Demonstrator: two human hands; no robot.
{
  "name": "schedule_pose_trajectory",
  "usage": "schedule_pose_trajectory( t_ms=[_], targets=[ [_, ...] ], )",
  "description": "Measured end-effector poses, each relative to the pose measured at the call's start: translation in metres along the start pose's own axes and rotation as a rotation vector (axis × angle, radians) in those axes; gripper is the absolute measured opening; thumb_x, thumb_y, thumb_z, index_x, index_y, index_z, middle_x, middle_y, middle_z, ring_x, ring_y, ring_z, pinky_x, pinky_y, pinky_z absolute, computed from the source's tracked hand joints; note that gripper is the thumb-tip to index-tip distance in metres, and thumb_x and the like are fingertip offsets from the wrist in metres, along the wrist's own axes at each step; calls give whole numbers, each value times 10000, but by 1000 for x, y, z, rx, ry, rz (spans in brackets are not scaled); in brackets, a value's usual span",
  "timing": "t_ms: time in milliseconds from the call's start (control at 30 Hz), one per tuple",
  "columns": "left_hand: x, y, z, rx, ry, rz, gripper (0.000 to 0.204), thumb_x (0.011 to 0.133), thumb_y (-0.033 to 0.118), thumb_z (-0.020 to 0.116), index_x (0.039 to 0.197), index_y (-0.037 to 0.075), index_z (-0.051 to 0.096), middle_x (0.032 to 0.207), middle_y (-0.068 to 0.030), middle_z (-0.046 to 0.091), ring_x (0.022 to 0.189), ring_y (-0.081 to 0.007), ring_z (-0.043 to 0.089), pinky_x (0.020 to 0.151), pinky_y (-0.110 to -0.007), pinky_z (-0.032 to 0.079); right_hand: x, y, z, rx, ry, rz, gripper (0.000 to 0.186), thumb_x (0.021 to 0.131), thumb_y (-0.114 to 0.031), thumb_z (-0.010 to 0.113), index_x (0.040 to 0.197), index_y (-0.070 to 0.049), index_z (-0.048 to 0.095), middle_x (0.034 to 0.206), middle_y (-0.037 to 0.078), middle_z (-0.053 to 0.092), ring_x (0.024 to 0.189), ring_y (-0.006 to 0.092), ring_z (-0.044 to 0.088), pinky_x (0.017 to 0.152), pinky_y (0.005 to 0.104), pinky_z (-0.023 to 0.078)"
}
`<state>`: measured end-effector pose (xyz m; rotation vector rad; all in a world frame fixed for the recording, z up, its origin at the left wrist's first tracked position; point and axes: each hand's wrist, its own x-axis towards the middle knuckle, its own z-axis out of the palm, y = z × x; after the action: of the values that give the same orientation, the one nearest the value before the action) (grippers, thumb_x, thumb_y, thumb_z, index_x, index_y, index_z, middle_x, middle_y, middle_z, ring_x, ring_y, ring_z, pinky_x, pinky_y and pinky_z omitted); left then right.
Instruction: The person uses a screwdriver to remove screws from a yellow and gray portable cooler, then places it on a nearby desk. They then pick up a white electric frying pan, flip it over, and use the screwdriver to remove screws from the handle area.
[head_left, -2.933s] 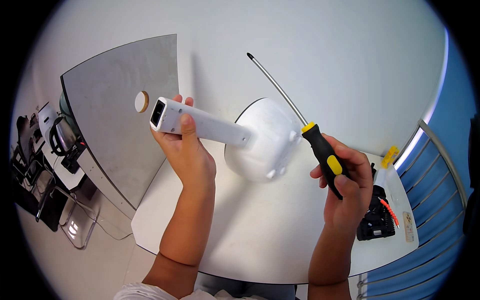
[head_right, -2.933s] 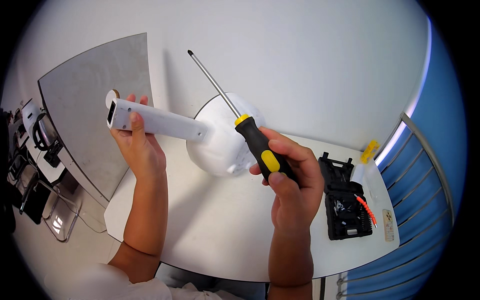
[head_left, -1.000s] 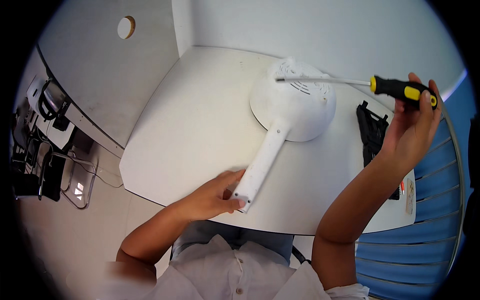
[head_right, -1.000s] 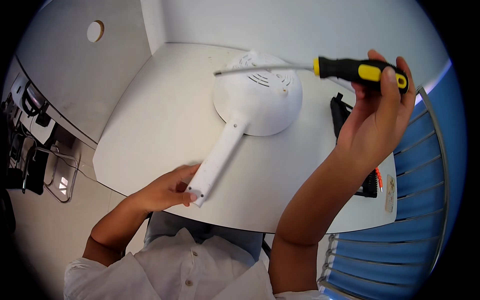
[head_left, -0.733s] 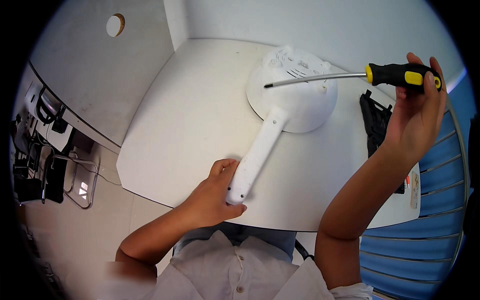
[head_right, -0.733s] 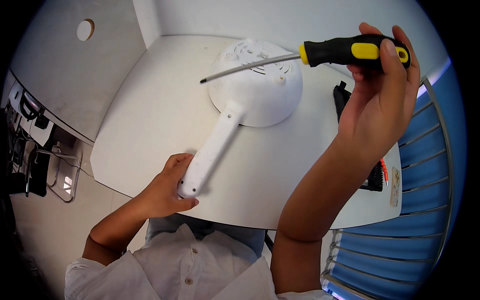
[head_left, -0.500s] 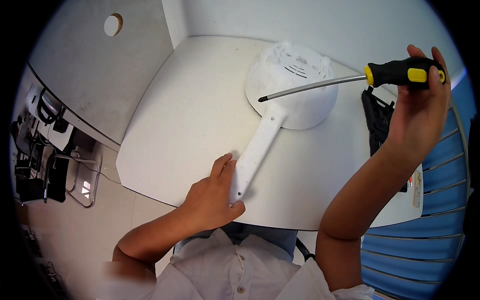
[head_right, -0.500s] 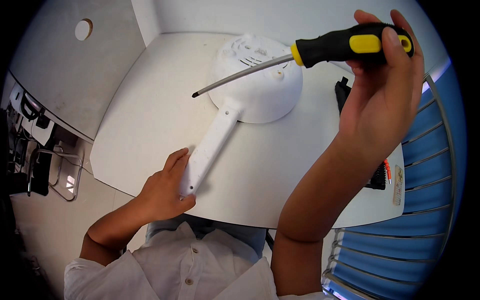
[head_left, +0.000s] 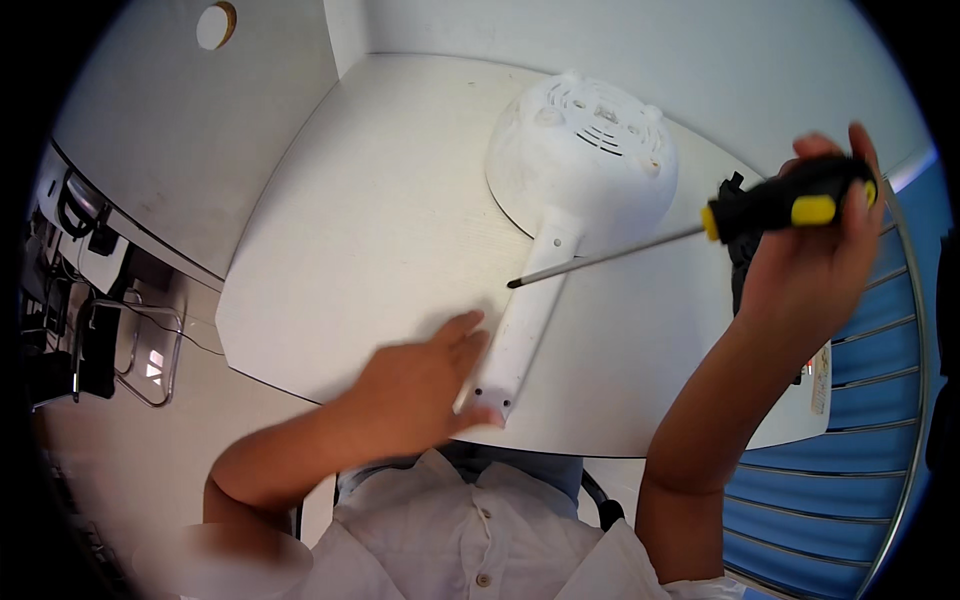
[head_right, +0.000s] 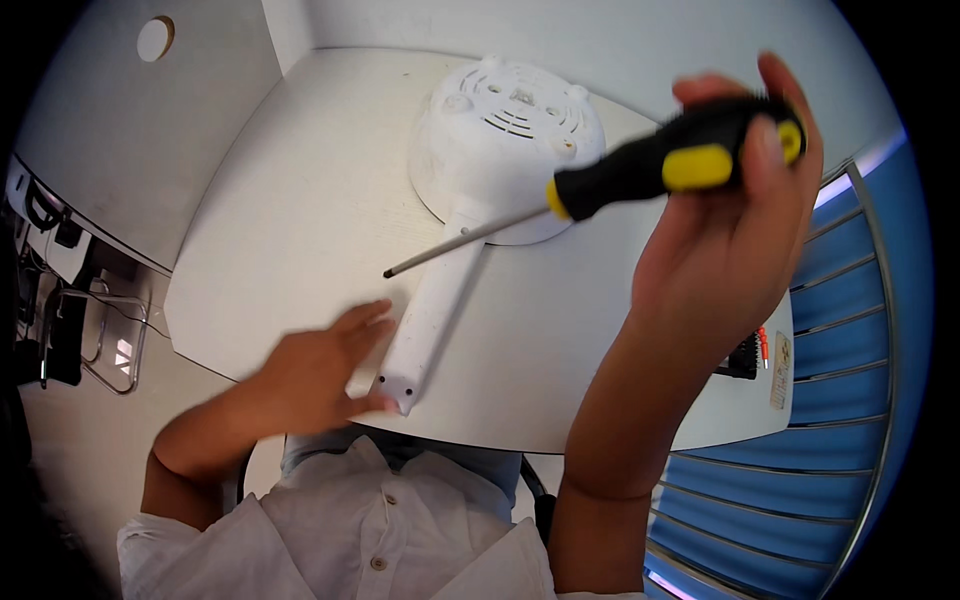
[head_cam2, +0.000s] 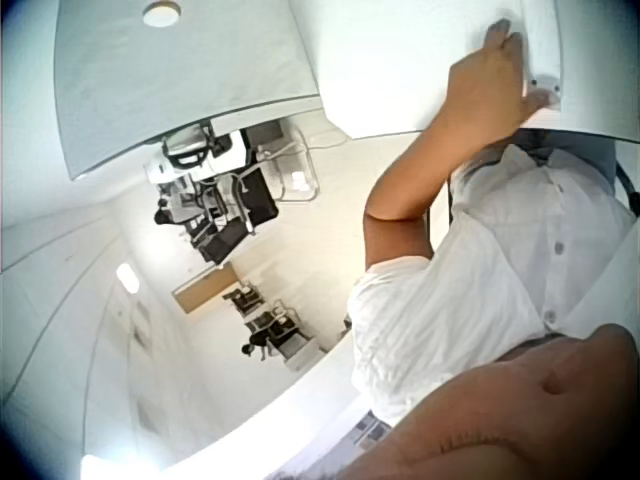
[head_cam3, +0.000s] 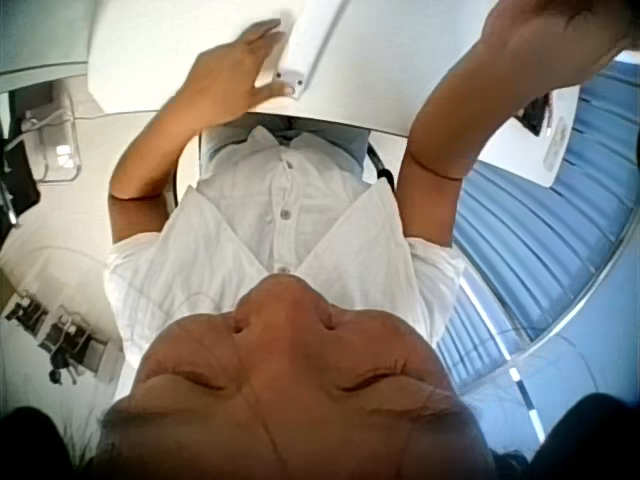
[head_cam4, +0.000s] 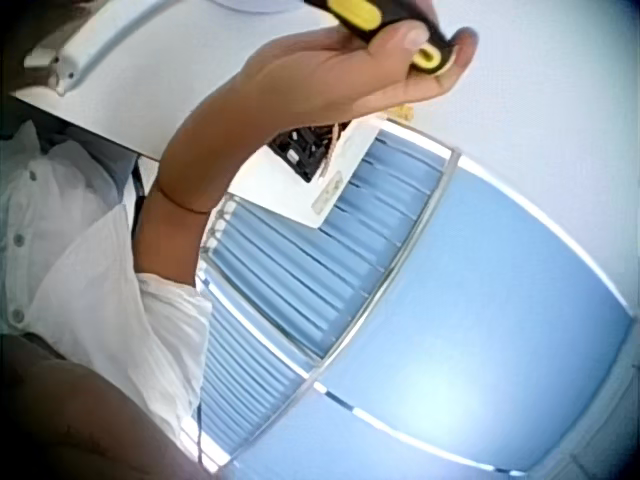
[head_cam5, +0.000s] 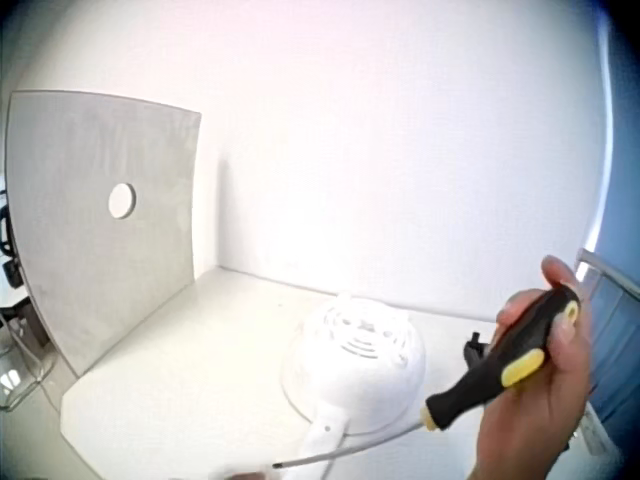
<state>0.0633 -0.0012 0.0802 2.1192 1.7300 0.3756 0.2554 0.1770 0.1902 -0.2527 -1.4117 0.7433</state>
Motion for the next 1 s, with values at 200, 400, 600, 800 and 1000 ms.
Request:
schedule_pose_trajectory(
  t_ms=[200,400,600,800,1000],
  targets=[
    [77,-37,-13,87,429,416,280,753,135,631,1032,126,610,1177,-39,545,1059,-229,532,887,-407,423,-56,-27,-20,251,117,90,418,933,-241,374,1290,-27,334,976,112,498,743,180,528,641,321,501],
    [97,-28,37,-128,257,862,84,788,206,612,788,124,593,1011,23,591,1077,-193,514,1059,-467,253,-96,-45,-26,498,142,131,457,908,-211,455,1276,34,339,874,108,444,577,137,436,363,203,404],
    [93,-1,55,-119,226,710,140,796,211,596,724,100,553,742,-11,545,838,-183,538,1059,-457,251,-100,-56,-1,441,-49,62,519,870,-210,581,1275,-7,328,829,117,462,548,175,508,373,250,444],
    [83,29,74,-83,327,523,137,774,190,599,704,88,540,722,-26,531,824,-188,526,1048,-452,258,-109,-62,-8,287,-70,49,520,844,-197,625,1258,-35,355,796,105,463,485,188,508,355,254,433],
    [80,33,75,-59,382,449,111,745,175,617,726,86,553,778,-22,551,862,-187,531,1017,-436,286,-112,-72,-31,294,24,22,489,842,-195,625,1229,-25,380,779,92,452,480,160,485,352,245,435]
  ],
)
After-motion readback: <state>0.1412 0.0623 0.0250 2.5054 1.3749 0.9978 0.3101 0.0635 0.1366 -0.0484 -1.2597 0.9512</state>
